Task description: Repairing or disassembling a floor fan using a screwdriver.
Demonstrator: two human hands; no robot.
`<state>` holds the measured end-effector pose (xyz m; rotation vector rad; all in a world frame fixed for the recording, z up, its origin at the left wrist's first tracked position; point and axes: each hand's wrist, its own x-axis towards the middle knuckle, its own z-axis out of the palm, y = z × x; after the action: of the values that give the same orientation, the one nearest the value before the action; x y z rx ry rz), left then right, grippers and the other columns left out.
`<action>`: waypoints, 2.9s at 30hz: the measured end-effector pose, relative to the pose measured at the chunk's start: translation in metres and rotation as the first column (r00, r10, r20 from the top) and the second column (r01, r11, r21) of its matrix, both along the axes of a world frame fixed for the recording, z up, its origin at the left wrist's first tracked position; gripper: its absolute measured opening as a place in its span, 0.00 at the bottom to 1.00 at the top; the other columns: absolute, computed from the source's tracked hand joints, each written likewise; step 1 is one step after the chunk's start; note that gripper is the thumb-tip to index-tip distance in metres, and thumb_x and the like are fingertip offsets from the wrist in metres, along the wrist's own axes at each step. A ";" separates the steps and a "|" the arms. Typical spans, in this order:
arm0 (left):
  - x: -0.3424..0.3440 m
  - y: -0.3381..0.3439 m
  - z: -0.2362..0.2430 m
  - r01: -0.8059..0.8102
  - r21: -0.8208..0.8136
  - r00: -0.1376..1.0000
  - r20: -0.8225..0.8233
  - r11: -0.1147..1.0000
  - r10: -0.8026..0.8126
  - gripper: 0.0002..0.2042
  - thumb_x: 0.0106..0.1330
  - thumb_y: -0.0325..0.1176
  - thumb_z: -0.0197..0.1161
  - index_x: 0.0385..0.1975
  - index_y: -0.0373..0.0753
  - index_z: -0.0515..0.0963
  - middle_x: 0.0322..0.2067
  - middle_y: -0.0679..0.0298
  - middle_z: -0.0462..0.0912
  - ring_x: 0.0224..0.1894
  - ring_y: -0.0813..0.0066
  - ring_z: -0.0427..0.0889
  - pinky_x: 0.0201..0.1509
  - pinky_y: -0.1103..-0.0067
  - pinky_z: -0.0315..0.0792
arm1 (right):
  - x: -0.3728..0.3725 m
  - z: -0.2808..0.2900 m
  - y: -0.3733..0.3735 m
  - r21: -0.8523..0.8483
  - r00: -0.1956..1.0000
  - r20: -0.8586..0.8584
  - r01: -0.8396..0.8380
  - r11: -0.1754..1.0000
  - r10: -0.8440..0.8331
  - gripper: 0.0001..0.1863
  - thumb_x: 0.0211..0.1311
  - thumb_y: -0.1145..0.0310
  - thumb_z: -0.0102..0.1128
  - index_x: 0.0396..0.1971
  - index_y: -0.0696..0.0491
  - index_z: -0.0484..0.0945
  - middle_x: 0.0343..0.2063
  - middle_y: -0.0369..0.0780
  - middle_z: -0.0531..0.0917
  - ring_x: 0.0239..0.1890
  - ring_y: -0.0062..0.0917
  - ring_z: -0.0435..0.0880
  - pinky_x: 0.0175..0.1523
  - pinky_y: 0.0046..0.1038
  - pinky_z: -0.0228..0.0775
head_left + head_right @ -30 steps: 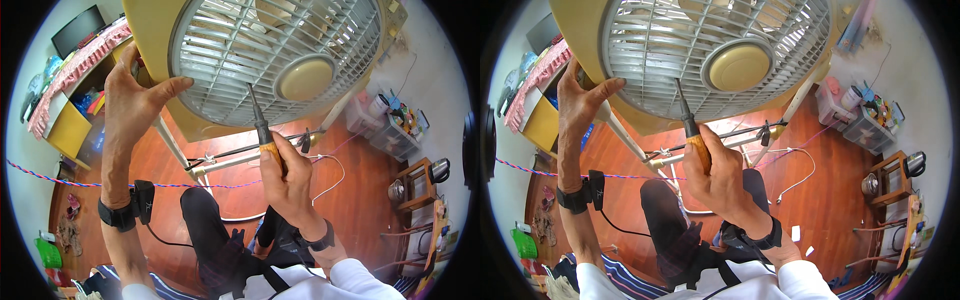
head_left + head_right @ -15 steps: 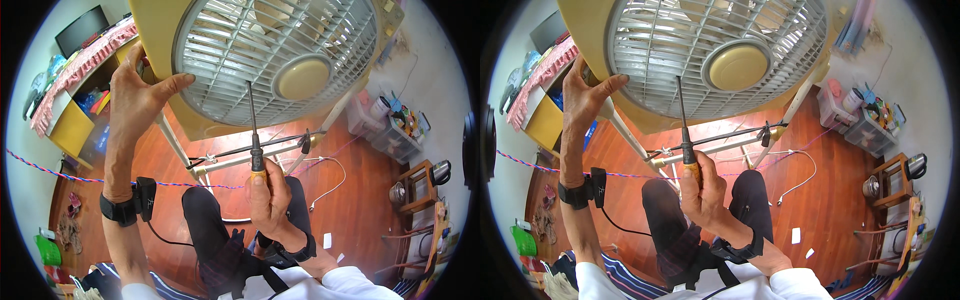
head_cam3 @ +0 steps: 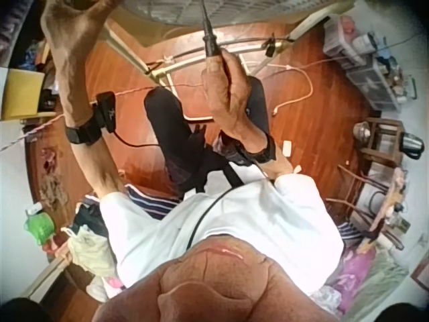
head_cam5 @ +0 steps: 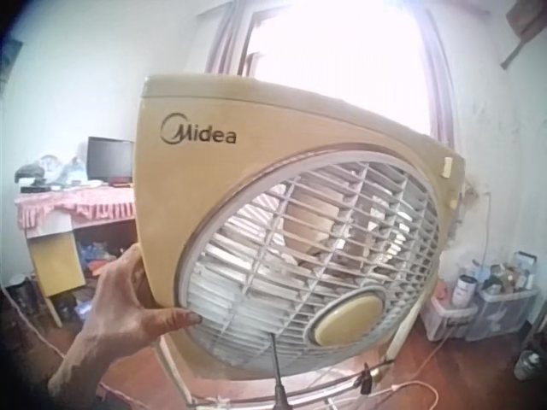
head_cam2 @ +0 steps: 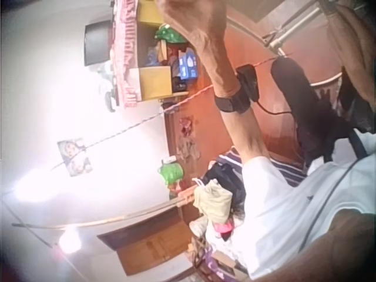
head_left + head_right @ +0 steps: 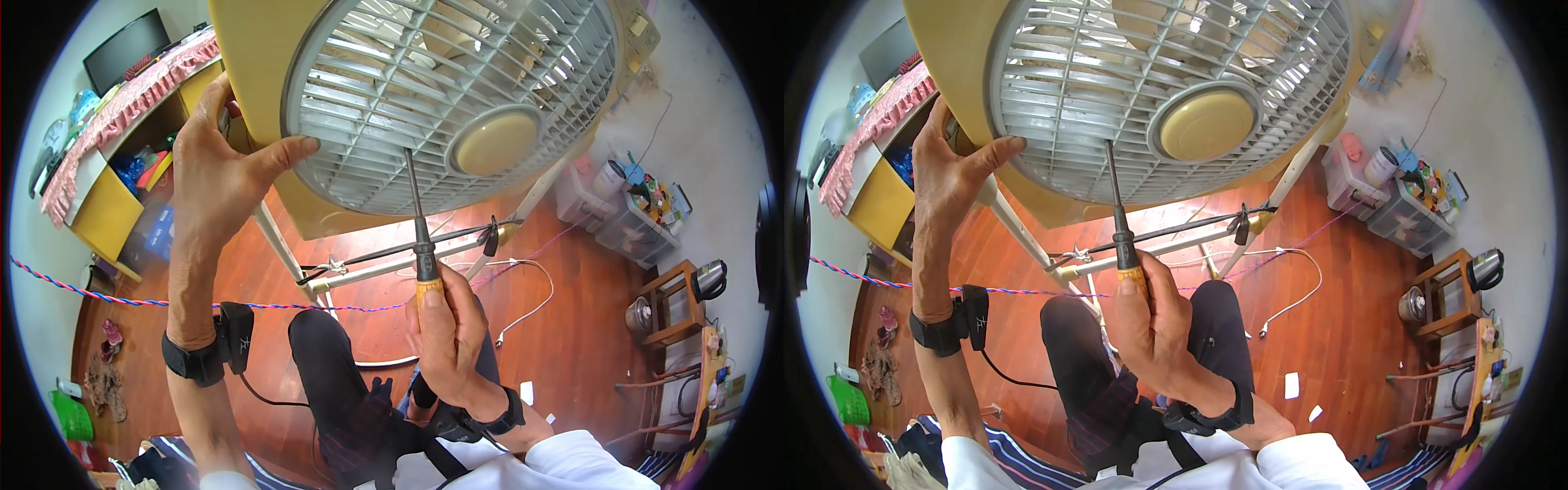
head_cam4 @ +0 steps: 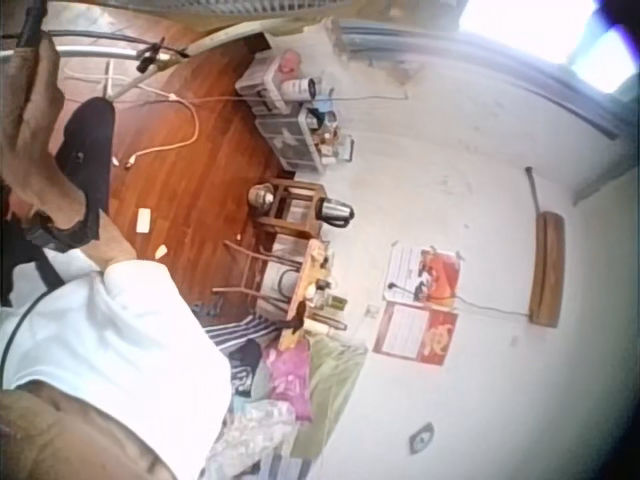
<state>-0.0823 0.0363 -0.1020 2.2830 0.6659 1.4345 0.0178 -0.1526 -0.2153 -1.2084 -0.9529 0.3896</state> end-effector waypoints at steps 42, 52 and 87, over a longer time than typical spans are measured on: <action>-0.002 0.002 -0.001 -0.073 0.123 0.997 0.000 0.990 0.073 0.36 0.33 0.40 0.74 0.48 0.33 0.71 0.35 0.58 0.78 0.39 0.67 0.74 0.45 0.74 0.69 | 0.057 0.062 -0.055 0.113 0.721 0.656 0.195 0.974 -0.221 0.17 0.50 0.78 0.59 0.42 0.61 0.72 0.29 0.43 0.79 0.27 0.20 0.78 0.32 0.19 0.68; -0.002 0.003 -0.004 -0.063 0.159 0.998 0.030 0.985 0.058 0.37 0.34 0.41 0.75 0.48 0.33 0.71 0.38 0.57 0.78 0.40 0.66 0.74 0.46 0.75 0.69 | 0.076 0.115 -0.048 0.216 0.325 0.905 0.205 0.955 -0.274 0.16 0.41 0.82 0.61 0.36 0.60 0.77 0.20 0.43 0.77 0.19 0.27 0.76 0.23 0.23 0.66; 0.024 -0.084 -0.056 -0.013 0.544 0.994 -0.082 0.839 0.069 0.16 0.40 0.20 0.67 0.33 0.36 0.75 0.32 0.58 0.76 0.33 0.63 0.75 0.39 0.73 0.69 | 0.086 0.013 -0.109 -0.121 0.853 0.500 0.241 0.963 -0.151 0.13 0.43 0.80 0.58 0.34 0.63 0.76 0.23 0.45 0.80 0.22 0.23 0.80 0.28 0.19 0.69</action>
<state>-0.0585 -0.0482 -0.1575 2.7964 0.3580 1.7106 0.1037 -0.2613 -0.2027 -1.5992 -1.2277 -0.0045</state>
